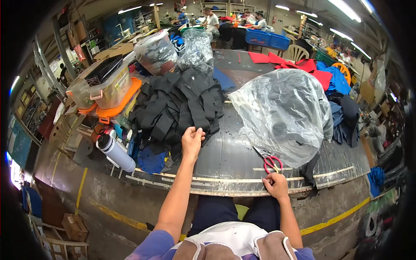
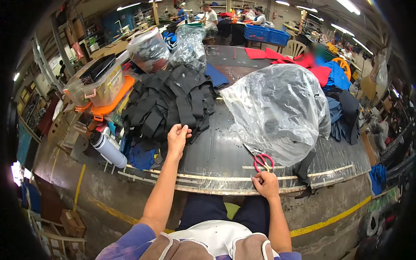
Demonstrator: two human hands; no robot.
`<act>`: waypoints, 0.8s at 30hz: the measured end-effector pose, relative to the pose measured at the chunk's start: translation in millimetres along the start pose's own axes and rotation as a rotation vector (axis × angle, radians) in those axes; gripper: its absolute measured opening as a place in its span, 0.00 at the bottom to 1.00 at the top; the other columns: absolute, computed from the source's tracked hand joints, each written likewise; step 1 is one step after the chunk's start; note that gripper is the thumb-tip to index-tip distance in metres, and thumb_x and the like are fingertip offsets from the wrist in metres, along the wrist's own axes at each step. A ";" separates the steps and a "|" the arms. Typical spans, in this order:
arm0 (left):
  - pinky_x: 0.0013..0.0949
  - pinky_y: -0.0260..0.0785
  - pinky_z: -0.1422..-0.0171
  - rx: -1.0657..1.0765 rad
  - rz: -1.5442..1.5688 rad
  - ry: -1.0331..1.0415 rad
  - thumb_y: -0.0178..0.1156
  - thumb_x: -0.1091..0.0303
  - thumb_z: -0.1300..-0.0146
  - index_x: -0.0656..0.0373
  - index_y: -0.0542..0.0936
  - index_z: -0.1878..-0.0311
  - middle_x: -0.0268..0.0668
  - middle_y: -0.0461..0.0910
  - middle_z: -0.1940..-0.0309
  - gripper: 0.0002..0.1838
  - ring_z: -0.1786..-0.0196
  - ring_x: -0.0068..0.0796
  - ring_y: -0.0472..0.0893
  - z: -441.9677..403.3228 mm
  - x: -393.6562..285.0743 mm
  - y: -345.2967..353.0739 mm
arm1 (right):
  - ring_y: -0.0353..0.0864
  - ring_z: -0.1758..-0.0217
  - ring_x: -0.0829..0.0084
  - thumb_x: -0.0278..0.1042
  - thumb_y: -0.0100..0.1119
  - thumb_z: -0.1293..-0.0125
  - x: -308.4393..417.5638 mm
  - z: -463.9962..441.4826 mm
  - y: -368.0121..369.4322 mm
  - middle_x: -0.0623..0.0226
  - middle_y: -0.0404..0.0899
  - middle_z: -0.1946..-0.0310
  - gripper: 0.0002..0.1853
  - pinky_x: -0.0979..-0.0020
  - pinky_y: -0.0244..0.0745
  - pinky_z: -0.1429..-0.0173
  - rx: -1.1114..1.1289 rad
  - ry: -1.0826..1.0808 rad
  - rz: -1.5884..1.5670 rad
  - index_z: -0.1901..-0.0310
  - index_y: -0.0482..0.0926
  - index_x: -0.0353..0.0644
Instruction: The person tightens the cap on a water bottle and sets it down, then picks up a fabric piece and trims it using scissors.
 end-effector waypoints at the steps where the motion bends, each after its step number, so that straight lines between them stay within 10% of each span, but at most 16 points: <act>1: 0.30 0.81 0.45 0.038 0.039 -0.021 0.67 0.67 0.21 0.64 0.82 0.40 0.35 0.88 0.60 0.14 0.55 0.24 0.87 0.5 -1.4 5.9 | 0.76 0.76 0.63 0.33 0.80 0.40 0.2 0.3 0.7 0.67 0.75 0.80 0.10 0.60 0.69 0.65 -0.019 0.015 0.009 0.68 0.85 0.43; 8: 0.26 0.68 0.56 0.371 -0.011 0.095 0.67 0.69 0.21 0.60 0.84 0.54 0.23 0.80 0.64 0.06 0.61 0.13 0.75 143.3 19.0 64.8 | 0.76 0.78 0.64 0.34 0.78 0.36 -5.7 -0.3 6.3 0.64 0.75 0.81 0.11 0.61 0.70 0.68 0.003 0.075 0.010 0.68 0.84 0.41; 19: 0.28 0.77 0.53 0.948 -0.124 -0.455 0.66 0.66 0.20 0.63 0.87 0.47 0.34 0.88 0.61 0.10 0.61 0.18 0.84 256.3 28.5 11.5 | 0.75 0.77 0.64 0.35 0.78 0.34 -5.4 0.1 9.2 0.64 0.75 0.81 0.12 0.59 0.68 0.68 -0.034 0.060 0.064 0.69 0.83 0.42; 24: 0.34 0.80 0.50 0.123 -0.453 0.050 0.68 0.63 0.23 0.63 0.87 0.44 0.40 0.90 0.60 0.14 0.60 0.27 0.87 153.3 20.5 -48.1 | 0.76 0.75 0.59 0.36 0.79 0.35 -5.3 0.1 6.0 0.64 0.74 0.80 0.13 0.56 0.69 0.65 -0.029 0.107 0.039 0.70 0.82 0.43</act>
Point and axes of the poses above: each hand's wrist, its own z-axis away from the middle knuckle, its own y-axis out of the palm, x = y × z, the point moved 6 cm from there along -z, towards the middle knuckle
